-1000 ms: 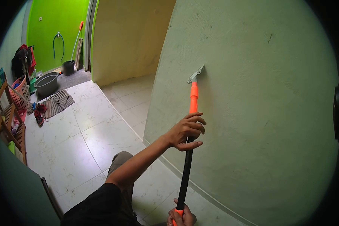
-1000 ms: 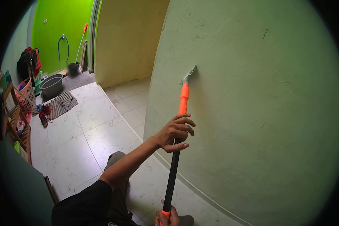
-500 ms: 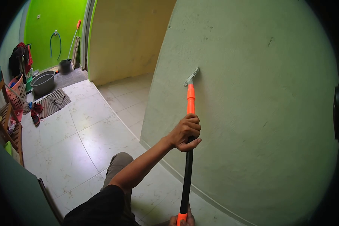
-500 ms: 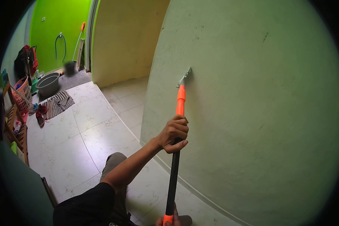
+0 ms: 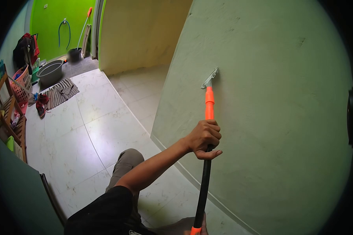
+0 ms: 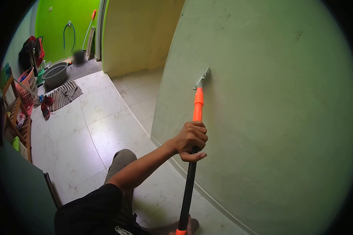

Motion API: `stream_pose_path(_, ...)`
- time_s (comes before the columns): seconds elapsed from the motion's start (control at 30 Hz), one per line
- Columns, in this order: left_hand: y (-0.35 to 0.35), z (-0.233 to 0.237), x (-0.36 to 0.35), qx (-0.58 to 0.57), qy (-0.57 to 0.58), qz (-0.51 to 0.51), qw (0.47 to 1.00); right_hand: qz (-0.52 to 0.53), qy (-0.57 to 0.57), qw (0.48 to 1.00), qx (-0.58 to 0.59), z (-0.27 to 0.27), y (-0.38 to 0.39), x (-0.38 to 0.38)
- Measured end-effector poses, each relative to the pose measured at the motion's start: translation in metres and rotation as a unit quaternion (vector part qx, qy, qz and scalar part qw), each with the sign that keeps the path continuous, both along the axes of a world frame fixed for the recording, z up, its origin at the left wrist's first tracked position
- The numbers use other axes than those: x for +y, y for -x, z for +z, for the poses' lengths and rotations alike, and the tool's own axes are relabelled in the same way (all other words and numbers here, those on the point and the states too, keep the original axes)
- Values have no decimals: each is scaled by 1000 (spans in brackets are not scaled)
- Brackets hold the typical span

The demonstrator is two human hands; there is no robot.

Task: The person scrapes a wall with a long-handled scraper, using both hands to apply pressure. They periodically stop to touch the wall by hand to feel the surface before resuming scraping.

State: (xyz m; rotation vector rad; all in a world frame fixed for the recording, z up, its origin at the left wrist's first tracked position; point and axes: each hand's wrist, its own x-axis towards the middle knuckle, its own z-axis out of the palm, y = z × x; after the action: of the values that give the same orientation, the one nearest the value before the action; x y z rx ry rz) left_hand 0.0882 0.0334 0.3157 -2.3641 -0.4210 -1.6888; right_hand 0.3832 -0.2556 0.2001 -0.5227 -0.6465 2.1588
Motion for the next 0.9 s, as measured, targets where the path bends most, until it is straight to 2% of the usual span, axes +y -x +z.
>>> stream_pose_path(0.23,12,-2,22,-74,-62,-47,994,16,-4,999,-41,56,29,20)
stream_pose_path(0.37,75,11,32,-116,-6,14,993,55,-31,998,-31,98,82,43)
stream_pose_path(0.4,87,10,26,-90,31,39,995,38,-21,999,0,95,95,39)
stream_pose_path(0.43,88,15,27,-95,33,36,994,69,-22,997,-18,102,95,34)
stream_pose_path(0.5,80,3,22,-110,53,25,992,31,-35,999,-15,94,93,34)
stream_pose_path(0.67,33,-4,19,-90,-7,4,996,-19,-10,999,-48,53,29,7)
stream_pose_path(0.73,28,-6,21,-98,-21,2,995,8,-10,999,-33,75,35,6)
stream_pose_path(0.83,46,-26,60,-211,-84,-32,973,43,-21,997,-64,94,65,48)
stream_pose_path(0.9,90,-16,47,-153,10,57,987,56,-26,994,-94,108,83,59)
